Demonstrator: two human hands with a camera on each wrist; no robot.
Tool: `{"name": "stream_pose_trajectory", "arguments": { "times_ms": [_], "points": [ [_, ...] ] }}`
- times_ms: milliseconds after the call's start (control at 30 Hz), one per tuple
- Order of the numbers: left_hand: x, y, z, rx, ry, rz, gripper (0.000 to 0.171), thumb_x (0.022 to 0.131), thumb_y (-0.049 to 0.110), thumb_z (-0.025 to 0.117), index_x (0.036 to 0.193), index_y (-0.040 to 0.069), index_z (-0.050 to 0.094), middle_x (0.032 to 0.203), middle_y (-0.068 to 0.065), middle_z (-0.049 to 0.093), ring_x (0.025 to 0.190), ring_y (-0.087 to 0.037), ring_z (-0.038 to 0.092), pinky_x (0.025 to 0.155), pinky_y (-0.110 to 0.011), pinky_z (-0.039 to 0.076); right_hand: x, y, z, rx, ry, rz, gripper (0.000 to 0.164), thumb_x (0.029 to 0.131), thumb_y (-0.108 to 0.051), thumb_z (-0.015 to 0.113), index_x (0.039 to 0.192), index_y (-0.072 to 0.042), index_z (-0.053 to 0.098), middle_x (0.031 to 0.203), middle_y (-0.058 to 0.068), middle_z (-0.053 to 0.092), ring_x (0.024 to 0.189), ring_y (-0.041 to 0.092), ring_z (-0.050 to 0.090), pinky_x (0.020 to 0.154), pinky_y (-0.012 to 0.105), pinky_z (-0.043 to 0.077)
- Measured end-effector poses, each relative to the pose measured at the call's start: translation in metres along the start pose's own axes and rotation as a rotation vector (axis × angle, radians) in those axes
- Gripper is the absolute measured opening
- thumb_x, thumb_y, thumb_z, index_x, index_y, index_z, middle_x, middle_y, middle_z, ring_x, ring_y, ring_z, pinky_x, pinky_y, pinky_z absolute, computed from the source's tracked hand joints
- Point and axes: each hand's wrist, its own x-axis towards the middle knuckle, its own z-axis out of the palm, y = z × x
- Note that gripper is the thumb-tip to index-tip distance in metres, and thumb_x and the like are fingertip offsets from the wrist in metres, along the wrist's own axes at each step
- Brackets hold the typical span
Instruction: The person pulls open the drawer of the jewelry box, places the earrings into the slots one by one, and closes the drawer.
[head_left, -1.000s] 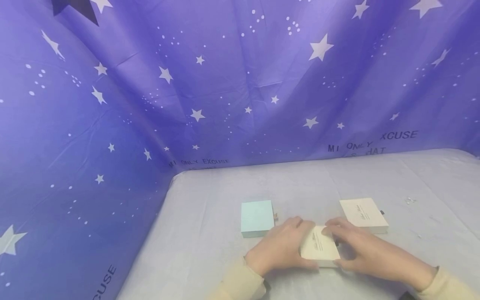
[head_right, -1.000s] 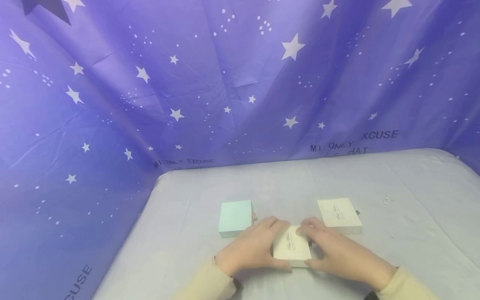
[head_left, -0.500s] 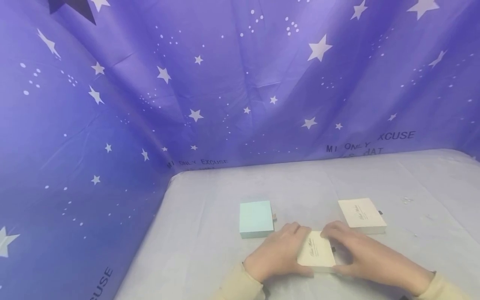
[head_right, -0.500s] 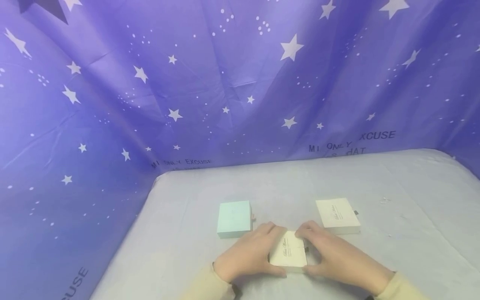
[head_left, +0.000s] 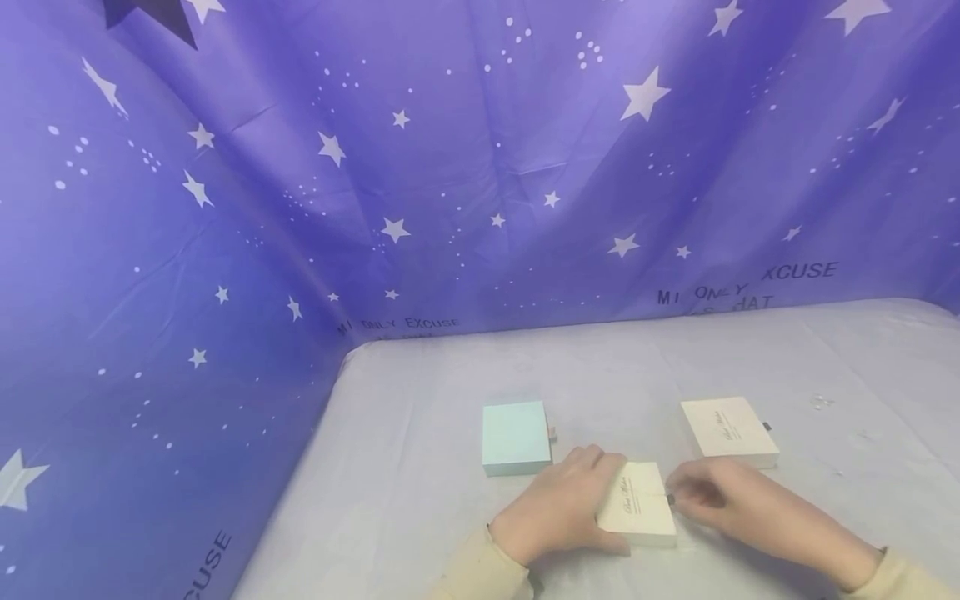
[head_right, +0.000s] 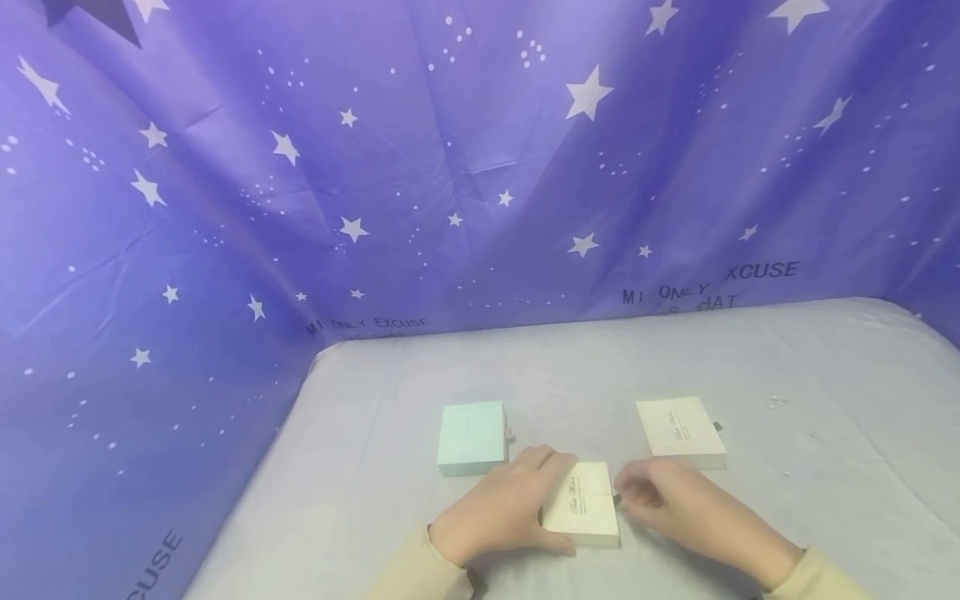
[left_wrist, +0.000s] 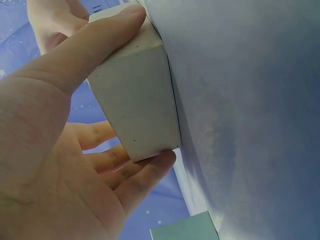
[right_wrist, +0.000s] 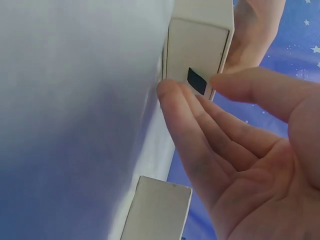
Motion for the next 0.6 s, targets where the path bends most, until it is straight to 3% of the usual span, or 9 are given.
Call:
{"name": "stream_pose_trajectory", "arguments": {
  "times_ms": [167, 400, 600],
  "points": [
    [0.000, 0.000, 0.000, 0.006, 0.001, -0.001, 0.090, 0.067, 0.056, 0.085, 0.140, 0.019, 0.047, 0.111, 0.012, 0.053, 0.097, 0.001, 0.047, 0.075, -0.009, 0.038, 0.003, 0.001, 0.001, 0.042, -0.023, 0.023, 0.010, 0.083, -0.010, 0.074, 0.093, -0.013, 0.074, 0.086, -0.014, 0.069, 0.077, -0.005, 0.058, 0.067, 0.025, 0.053],
    [0.002, 0.000, 0.001, 0.009, -0.003, -0.018, 0.091, 0.066, 0.056, 0.085, 0.140, 0.021, 0.046, 0.113, 0.012, 0.053, 0.098, 0.001, 0.048, 0.075, -0.010, 0.039, 0.008, 0.004, 0.000, 0.111, -0.088, 0.098, 0.008, 0.086, -0.012, 0.071, 0.093, -0.010, 0.074, 0.077, -0.016, 0.066, 0.064, -0.004, 0.055, 0.061, 0.023, 0.051],
    [0.002, 0.000, 0.003, 0.010, -0.001, -0.022, 0.092, 0.065, 0.056, 0.086, 0.140, 0.021, 0.046, 0.110, 0.013, 0.052, 0.097, 0.001, 0.047, 0.074, -0.009, 0.038, 0.011, 0.004, 0.002, 0.125, -0.097, 0.094, 0.010, 0.082, -0.007, 0.070, 0.086, -0.015, 0.074, 0.068, -0.017, 0.062, 0.061, -0.004, 0.051, 0.059, 0.022, 0.049]
  ]
}}
